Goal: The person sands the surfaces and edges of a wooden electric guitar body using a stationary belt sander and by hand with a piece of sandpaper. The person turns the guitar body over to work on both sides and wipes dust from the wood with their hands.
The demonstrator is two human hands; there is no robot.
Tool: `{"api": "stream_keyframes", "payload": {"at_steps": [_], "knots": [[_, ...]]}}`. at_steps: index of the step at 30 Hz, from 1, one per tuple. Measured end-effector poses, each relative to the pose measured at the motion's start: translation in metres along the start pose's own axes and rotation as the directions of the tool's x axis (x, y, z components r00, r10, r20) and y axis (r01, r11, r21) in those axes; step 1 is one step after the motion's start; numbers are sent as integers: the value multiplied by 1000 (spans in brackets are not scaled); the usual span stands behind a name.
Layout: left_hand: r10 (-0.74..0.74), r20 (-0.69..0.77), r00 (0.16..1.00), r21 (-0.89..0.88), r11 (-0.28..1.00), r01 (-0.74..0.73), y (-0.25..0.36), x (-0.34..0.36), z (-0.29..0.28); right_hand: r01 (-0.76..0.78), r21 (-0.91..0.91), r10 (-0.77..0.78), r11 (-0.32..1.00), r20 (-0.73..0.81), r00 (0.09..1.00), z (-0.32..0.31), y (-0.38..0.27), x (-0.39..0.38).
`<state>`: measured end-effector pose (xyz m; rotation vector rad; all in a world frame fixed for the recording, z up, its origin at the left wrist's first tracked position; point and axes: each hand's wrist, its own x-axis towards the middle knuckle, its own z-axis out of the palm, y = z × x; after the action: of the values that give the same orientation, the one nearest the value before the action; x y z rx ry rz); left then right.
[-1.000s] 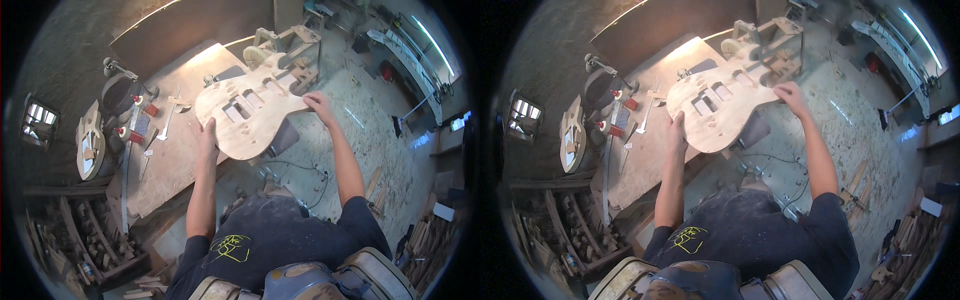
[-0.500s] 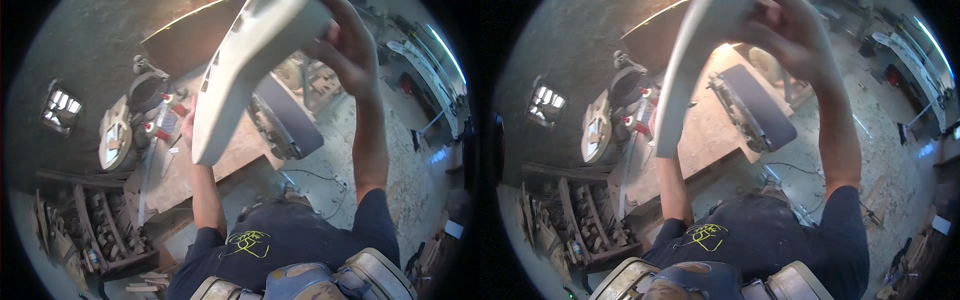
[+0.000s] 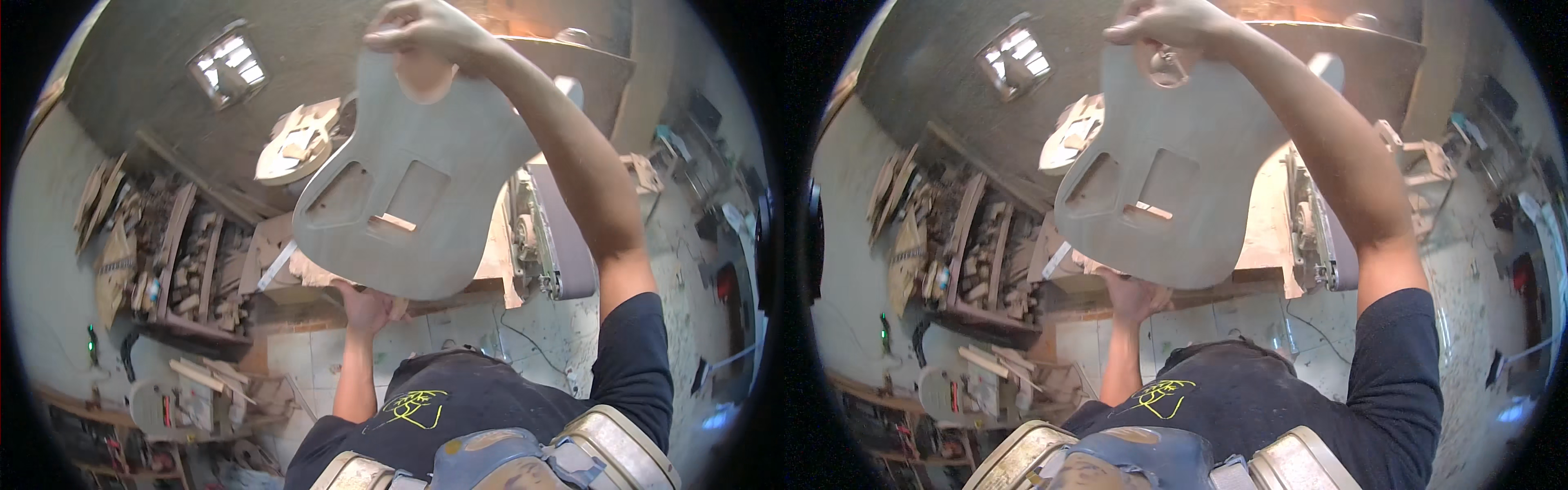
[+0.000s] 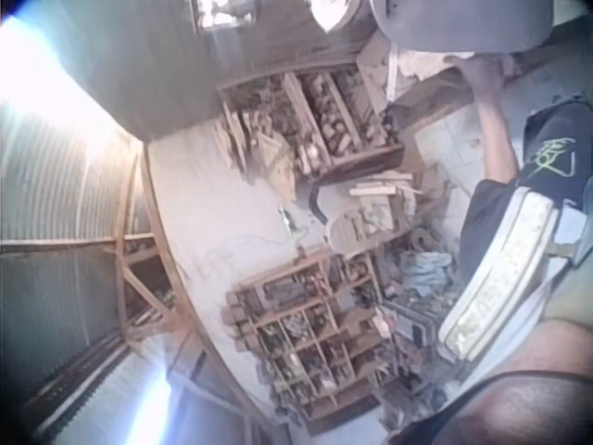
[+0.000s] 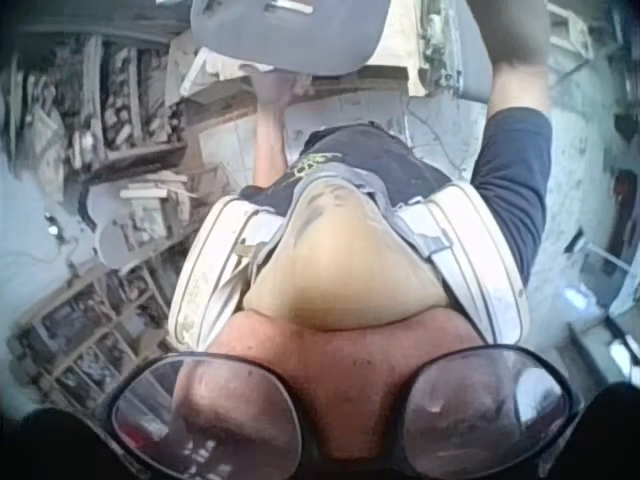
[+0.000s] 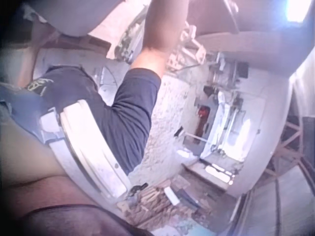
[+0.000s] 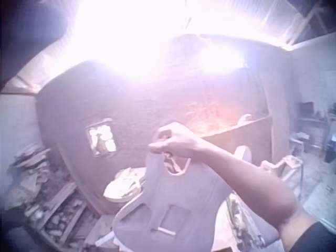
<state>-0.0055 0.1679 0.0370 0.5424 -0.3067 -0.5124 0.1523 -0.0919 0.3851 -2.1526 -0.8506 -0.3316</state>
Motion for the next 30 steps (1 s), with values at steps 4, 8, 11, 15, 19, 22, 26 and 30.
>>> {"api": "stream_keyframes", "payload": {"at_steps": [4, 8, 11, 15, 19, 22, 26, 30], "knots": [[185, -425, 886, 677, 715, 175, 0, -63, -26, -133, 187, 153, 973, -93, 984, 55, 48, -10], [342, -574, 744, 656, 736, 168, -18, -100, -48, -246, 295, 282, 923, -86, 955, 98, 76, -34], [406, -564, 719, 605, 796, 25, -18, -101, -45, -284, 352, 339, 892, -107, 935, 125, 107, -63], [368, -630, 684, 366, 917, -156, -12, -110, -65, -422, 501, 523, 755, -72, 849, 165, 133, -105], [296, -684, 667, 324, 942, -87, 8, -125, -82, -411, 564, 548, 716, -91, 831, 199, 141, -153], [262, -738, 622, 323, 946, -15, 24, -123, -99, -545, 571, 712, 614, -102, 695, 217, 141, -182], [120, -754, 646, 244, 964, 105, 65, -110, -108, -581, 613, 793, 535, -129, 595, 238, 157, -206], [96, -710, 697, 272, 951, 146, 99, -84, -155, -626, 667, 890, 404, -128, 438, 262, 165, -229]]}}
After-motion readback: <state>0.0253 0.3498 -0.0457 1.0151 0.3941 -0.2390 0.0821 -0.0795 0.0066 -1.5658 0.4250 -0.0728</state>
